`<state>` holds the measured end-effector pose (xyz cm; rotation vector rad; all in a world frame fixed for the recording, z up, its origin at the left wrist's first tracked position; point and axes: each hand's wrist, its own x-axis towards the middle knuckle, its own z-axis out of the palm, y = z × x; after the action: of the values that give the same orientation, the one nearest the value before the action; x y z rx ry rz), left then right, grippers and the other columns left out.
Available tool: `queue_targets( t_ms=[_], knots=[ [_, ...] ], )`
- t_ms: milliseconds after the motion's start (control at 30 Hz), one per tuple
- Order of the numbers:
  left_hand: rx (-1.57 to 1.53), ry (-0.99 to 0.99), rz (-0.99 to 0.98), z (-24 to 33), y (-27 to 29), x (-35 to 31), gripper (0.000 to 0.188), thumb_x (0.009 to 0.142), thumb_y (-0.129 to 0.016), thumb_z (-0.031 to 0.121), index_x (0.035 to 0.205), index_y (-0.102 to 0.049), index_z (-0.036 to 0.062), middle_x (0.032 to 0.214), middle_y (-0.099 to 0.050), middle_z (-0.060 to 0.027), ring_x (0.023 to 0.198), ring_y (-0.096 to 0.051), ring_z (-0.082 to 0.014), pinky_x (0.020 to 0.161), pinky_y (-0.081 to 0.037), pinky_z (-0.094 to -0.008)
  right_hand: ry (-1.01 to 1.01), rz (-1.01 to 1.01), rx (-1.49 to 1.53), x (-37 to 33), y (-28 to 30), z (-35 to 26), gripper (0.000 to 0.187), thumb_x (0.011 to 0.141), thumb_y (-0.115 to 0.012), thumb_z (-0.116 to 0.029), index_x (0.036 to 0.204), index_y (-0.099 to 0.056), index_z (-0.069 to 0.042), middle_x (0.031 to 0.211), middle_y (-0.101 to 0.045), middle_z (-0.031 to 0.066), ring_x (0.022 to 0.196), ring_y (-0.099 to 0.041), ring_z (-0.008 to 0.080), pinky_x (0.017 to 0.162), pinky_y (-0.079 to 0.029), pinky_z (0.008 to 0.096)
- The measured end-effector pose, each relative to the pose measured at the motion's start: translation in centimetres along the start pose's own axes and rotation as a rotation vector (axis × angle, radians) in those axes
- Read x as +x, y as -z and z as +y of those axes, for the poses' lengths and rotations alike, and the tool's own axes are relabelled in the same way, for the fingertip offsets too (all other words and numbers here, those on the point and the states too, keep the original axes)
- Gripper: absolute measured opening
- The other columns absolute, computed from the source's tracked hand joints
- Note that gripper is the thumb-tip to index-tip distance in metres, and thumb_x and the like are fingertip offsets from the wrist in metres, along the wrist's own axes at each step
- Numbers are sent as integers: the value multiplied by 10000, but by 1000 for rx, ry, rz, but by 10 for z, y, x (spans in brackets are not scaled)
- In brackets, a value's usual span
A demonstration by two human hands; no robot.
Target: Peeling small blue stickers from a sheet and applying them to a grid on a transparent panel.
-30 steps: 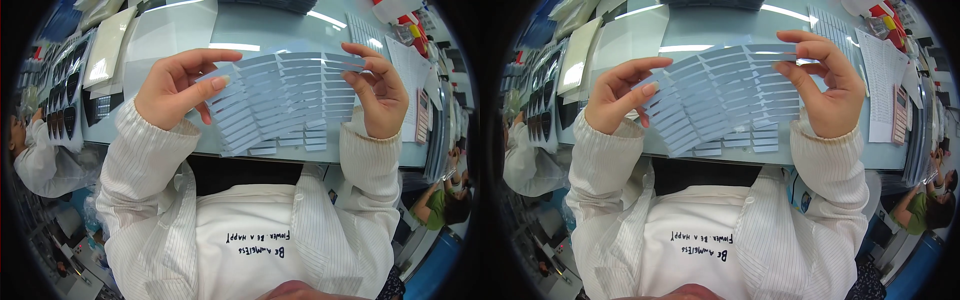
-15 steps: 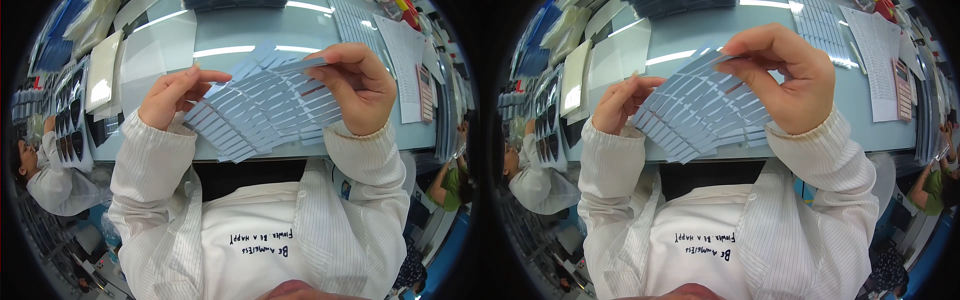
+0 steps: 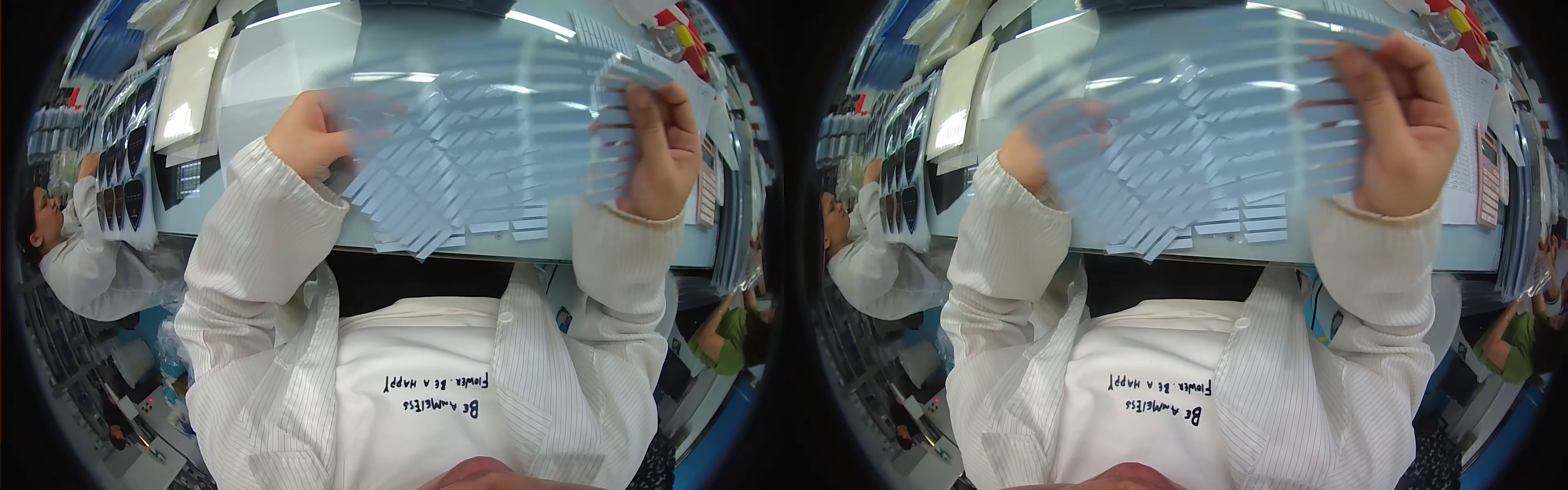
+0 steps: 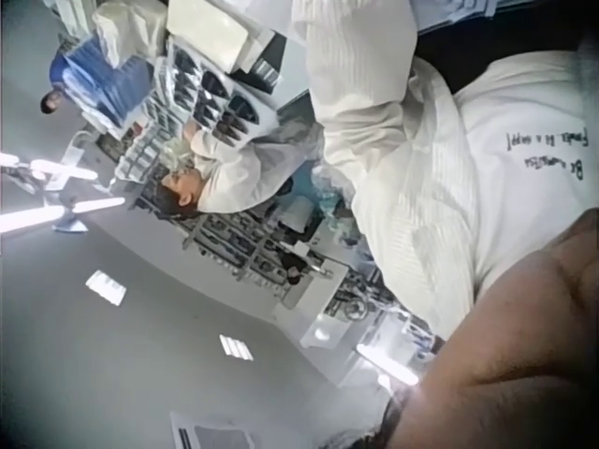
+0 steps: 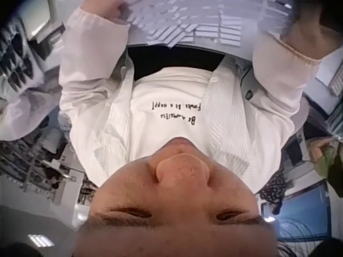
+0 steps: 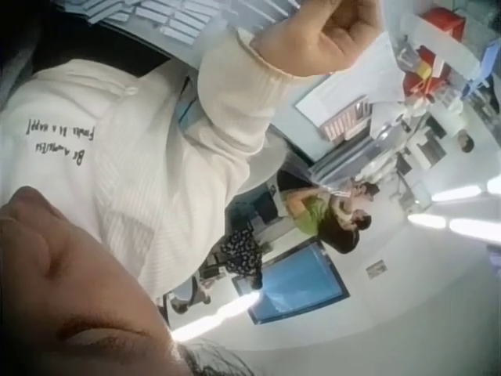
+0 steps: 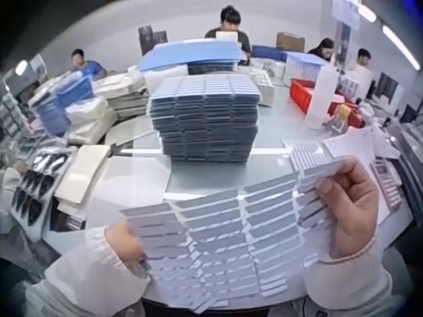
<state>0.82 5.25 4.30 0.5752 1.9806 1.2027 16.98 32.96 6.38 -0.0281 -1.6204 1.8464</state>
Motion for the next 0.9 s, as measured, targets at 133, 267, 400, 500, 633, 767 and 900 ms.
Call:
queue_targets(
  t_ms=[133, 267, 400, 500, 633, 767, 900],
  knots=[
    [-160, 4, -68, 2, 1, -2, 299, 896, -673, 80, 1193, -685, 51, 960, -683, -62, 743, -641, -100, 643, -538, -221, 91, 223, -177, 16, 34, 3, 217, 884, -704, -23, 1088, -630, -25, 1011, -719, 127, 884, -709, 190, 734, -609, 302],
    [-119, -26, -96, -2, 1, 1, 319, 888, -684, 73, 1207, -679, 62, 975, -668, -65, 767, -631, -96, 660, -545, -227, 59, 360, -262, 21, 54, -7, 235, 874, -734, -71, 1085, -642, -25, 1012, -719, 127, 873, -711, 191, 745, -595, 277],
    [-35, -75, -64, -3, -1, -7, 406, 825, -703, -1, 1219, -678, 91, 1077, -664, -80, 780, -608, -94, 700, -560, -252, 65, 369, -272, 24, 72, -5, 243, 872, -738, -74, 1089, -642, -26, 1011, -719, 125, 863, -711, 186, 747, -592, 272],
    [13, -97, -40, 1, -3, -8, 472, 793, -689, -53, 1233, -678, 118, 1095, -663, -75, 762, -591, -97, 714, -565, -262, 80, 415, -272, 22, 77, -7, 245, 868, -741, -71, 1087, -641, -24, 1004, -717, 125, 856, -710, 181, 734, -596, 274],
    [47, -123, -37, 1, -1, -9, 537, 788, -654, -94, 1260, -672, 161, 1078, -667, -70, 747, -572, -102, 728, -565, -267, 30, 427, -284, 18, 80, -3, 227, 907, -705, -93, 1106, -623, -23, 1016, -708, 110, 879, -691, 157, 776, -562, 246],
    [17, -218, -108, 5, 7, -5, 560, 780, -666, -93, 1272, -668, 174, 1047, -673, -66, 756, -571, -109, 742, -563, -276, 2, 436, -285, 17, 82, -1, 236, 893, -721, -88, 1102, -627, -32, 1013, -708, 100, 866, -688, 152, 767, -558, 242],
    [103, -265, -90, 10, 13, 2, 541, 794, -688, -67, 1280, -661, 171, 994, -693, -64, 785, -581, -118, 783, -559, -310, 36, 464, -267, 19, 80, -1, 217, 894, -718, -87, 1086, -630, -34, 1004, -708, 98, 842, -690, 155, 753, -568, 240]
  ],
)
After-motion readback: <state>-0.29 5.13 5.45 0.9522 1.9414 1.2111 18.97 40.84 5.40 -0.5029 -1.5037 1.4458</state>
